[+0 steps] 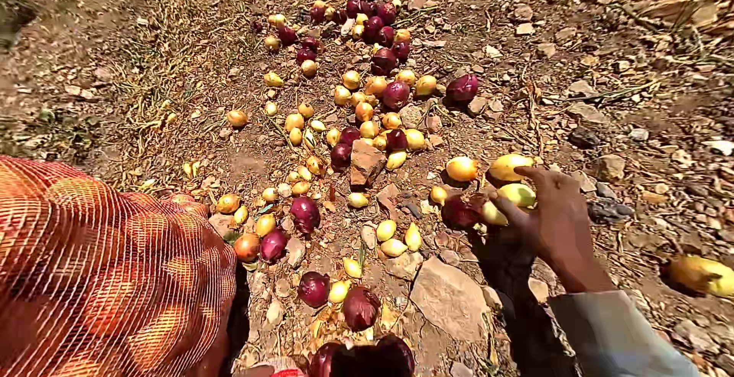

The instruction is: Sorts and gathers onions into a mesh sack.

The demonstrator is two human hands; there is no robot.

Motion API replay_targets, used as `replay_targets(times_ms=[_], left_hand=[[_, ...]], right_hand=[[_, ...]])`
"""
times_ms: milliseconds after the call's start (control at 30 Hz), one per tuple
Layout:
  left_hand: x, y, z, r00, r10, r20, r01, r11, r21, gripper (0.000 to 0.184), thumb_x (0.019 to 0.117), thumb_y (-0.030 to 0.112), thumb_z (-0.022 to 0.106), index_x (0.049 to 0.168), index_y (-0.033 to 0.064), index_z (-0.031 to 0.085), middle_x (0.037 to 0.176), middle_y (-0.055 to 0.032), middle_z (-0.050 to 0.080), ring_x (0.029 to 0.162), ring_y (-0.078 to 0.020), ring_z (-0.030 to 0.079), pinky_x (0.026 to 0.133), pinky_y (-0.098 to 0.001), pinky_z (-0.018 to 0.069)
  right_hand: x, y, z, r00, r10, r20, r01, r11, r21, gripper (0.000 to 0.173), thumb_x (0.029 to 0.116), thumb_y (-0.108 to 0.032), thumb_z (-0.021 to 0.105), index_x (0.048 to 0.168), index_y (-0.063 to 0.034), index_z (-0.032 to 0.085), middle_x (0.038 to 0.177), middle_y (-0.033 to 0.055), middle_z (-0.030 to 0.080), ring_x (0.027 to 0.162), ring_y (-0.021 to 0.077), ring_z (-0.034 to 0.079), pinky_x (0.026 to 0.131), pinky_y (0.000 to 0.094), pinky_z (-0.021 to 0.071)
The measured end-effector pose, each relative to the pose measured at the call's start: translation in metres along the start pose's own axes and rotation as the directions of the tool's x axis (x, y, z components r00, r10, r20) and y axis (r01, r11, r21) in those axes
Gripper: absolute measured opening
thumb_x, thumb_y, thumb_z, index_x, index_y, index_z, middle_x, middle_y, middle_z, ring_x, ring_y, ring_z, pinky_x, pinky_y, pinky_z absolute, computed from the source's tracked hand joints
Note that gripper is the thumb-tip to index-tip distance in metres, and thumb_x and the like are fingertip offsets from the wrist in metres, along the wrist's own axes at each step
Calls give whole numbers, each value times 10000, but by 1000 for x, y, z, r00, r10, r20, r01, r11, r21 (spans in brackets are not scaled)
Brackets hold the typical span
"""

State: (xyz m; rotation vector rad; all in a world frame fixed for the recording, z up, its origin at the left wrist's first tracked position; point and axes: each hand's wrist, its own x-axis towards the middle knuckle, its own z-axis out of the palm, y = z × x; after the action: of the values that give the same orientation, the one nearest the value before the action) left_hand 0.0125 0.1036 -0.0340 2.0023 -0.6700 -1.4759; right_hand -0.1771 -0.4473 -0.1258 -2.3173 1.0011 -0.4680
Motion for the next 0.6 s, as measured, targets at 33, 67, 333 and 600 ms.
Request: replay_targets(times_ms=[33, 67, 333, 600], left_hand=[[6, 10, -2, 998, 18, -59, -17, 1000, 25, 485, 1027, 326, 593, 1469, 133, 538, 1347, -84, 647, 1183, -210, 659, 989, -441, 575], [14, 23, -4, 991, 43, -128, -35, 997, 62, 408, 1026, 300, 602, 1396, 127, 614, 1290, -68, 688, 1132, -187, 687, 967, -415, 589], [192, 97, -77, 728, 254, -636, 12, 924, 382, 416, 988, 300, 639, 1378, 157, 624, 1337, -94, 646, 1214, -246, 635, 1047, -509, 518], [336, 139, -141, 841, 138, -522, 203, 815, 542, 664, 900, 437, 730, 1446, 114, 535, 1374, -203, 612, 1276, -401, 584, 1054, -693, 428]], right_hand=[[14, 20, 2, 998, 21, 58, -17, 997, -73, 646, 864, -464, 792, 1389, -141, 598, 1410, 301, 498, 1203, 557, 535, 902, 772, 456], [21, 34, 7, 991, 33, 132, -16, 992, -129, 611, 831, -438, 835, 1344, -168, 644, 1424, 325, 483, 1177, 589, 535, 873, 785, 463], [-25, 30, 40, 970, 14, 241, 55, 960, -276, 743, 640, -603, 906, 1261, -261, 686, 1475, 320, 417, 990, 544, 635, 701, 699, 549], [-74, -16, 63, 987, 150, 63, -118, 925, -361, 756, 668, -653, 805, 1289, -243, 672, 1485, 332, 430, 1141, 579, 576, 786, 716, 516]])
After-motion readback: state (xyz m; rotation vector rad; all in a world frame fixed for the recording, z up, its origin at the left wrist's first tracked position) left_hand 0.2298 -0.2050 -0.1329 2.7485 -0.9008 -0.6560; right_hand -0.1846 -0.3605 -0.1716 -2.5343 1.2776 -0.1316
